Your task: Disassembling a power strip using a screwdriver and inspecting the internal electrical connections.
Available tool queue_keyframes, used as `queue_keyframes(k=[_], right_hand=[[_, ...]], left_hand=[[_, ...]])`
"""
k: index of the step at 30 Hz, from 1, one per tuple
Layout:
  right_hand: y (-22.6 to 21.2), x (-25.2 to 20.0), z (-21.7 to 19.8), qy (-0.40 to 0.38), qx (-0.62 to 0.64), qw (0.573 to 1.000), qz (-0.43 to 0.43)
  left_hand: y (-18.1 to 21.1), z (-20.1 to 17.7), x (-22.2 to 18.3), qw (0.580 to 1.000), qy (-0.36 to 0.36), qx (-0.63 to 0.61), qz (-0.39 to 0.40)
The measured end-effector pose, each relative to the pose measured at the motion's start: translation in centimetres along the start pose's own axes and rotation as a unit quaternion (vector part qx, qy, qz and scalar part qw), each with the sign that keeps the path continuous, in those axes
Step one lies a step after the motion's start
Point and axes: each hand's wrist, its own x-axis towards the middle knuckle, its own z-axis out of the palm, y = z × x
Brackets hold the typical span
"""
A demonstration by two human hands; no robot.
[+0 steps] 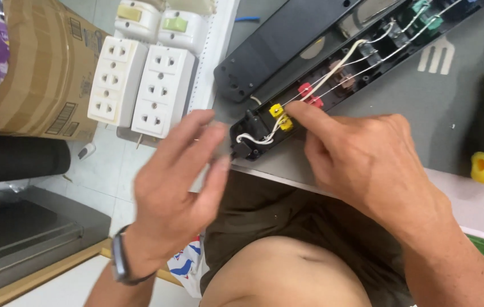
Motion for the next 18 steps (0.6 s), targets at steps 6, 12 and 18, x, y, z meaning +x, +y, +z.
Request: queue_keyframes(k=[6, 12, 18], right_hand=[[0.2, -0.5, 0.1, 0.051, 0.036, 0.997, -0.035], [-0.2, -0.7, 0.3, 0.063, 0.037, 0.997, -0.039], [-0.4, -0.6, 0.7, 0.027, -0.072, 0.997, -0.032]], left_hand=[[0.4, 1.7, -0.7, 1.0, -0.013, -0.012, -0.018], [-0.2, 1.9, -0.9, 0.999, -0.007, -0.031, -0.028], [-1.2, 2.1, -0.7, 0.999, -0.033, -0.018, 0.033]])
